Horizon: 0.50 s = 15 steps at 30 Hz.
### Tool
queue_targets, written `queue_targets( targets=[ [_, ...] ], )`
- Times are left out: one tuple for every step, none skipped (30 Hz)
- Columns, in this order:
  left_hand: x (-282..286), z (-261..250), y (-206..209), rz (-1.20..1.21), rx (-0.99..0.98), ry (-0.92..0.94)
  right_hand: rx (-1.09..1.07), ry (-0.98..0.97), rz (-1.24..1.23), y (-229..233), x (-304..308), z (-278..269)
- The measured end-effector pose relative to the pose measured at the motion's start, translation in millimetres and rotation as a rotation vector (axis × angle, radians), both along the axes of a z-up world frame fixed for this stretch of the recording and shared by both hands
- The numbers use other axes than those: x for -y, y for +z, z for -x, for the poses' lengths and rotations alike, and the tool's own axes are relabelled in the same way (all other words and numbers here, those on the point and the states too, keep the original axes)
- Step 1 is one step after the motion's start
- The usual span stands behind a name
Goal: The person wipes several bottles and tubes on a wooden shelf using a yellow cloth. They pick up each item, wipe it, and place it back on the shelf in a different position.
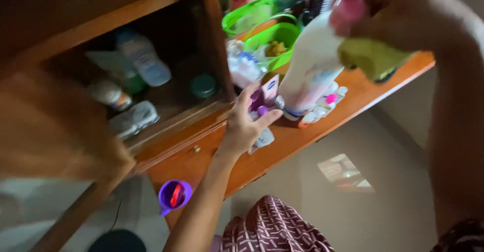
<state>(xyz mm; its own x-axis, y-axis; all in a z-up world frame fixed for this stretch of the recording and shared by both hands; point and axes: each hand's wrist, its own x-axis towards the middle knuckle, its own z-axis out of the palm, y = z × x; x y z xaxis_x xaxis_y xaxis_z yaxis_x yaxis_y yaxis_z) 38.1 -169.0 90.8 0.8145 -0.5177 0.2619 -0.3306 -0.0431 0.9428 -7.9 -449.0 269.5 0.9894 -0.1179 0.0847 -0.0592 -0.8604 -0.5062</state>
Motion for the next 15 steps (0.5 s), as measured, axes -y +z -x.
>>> queue_targets(
  targets=[
    [-10, -1, 0, -0.001, 0.001, 0.022, 0.001, 0.022, -0.001, -3, -18, -5],
    [-20, -2, 1, -0.023, 0.025, -0.025, -0.070, 0.040, 0.070, -5, -36, -10],
    [-30, -2, 2, -0.047, 0.049, -0.072, -0.140, 0.056, 0.140, -8, -54, -14],
    [-42, 0, 3, -0.050, 0.048, -0.051, -0.139, 0.077, 0.140, -21, -69, -20],
    [-53, 0, 4, -0.035, -0.085, -0.070, -0.120, 0.255, -0.057, -35, -83, -27],
    [-63, 0, 5, -0.018, -0.217, -0.089, -0.101, 0.430, -0.255, -49, -98, -35],
    [-77, 3, -4, -0.018, -0.216, -0.067, -0.103, 0.452, -0.256, -57, -114, -42],
    [-91, 7, -13, -0.090, -0.109, 0.046, 0.007, 0.573, -0.249, -65, -131, -49],
    [-104, 11, -21, -0.163, -0.004, 0.161, 0.116, 0.695, -0.242, -73, -148, -56],
    [-110, 13, -27, -0.164, -0.006, 0.186, 0.114, 0.719, -0.244, -84, -159, -59],
    [-116, 16, -34, -0.228, -0.242, 0.327, 0.056, 0.630, -0.496, -96, -169, -60],
    [-121, 18, -40, -0.284, -0.480, 0.470, -0.009, 0.532, -0.743, -108, -180, -62],
    [-126, 26, -34, -0.280, -0.484, 0.492, -0.017, 0.553, -0.745, -118, -189, -62],
    [-130, 35, -28, -0.264, -0.488, 0.565, 0.125, 0.353, -0.789, -128, -198, -61],
    [-134, 44, -22, -0.249, -0.491, 0.639, 0.265, 0.149, -0.828, -138, -207, -58]
  ],
)
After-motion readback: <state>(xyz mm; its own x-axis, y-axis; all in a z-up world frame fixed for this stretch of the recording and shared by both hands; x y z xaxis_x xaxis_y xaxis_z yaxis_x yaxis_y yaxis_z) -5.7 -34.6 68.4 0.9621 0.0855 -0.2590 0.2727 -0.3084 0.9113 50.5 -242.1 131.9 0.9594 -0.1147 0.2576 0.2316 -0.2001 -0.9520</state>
